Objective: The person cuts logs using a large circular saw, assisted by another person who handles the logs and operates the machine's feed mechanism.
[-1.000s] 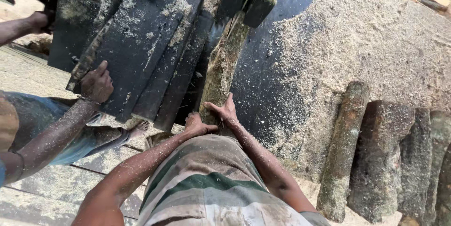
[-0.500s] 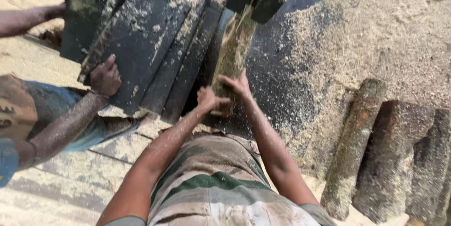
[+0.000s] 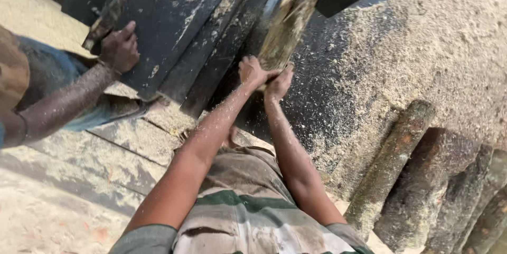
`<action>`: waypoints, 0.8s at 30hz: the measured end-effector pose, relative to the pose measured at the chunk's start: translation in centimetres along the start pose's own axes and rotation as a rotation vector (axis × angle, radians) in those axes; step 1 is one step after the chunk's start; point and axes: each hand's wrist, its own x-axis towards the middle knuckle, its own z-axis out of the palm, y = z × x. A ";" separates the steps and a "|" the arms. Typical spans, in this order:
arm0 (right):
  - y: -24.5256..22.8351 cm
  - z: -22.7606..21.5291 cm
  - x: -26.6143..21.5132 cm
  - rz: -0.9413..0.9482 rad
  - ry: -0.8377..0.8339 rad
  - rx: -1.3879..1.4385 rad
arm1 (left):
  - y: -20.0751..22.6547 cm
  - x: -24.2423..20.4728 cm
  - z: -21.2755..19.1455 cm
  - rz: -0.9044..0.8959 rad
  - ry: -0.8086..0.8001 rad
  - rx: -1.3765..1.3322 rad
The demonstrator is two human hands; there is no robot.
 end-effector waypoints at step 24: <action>-9.1 6.1 25.5 0.043 -0.023 -0.422 | -31.3 -24.5 -0.2 -0.102 0.496 -0.373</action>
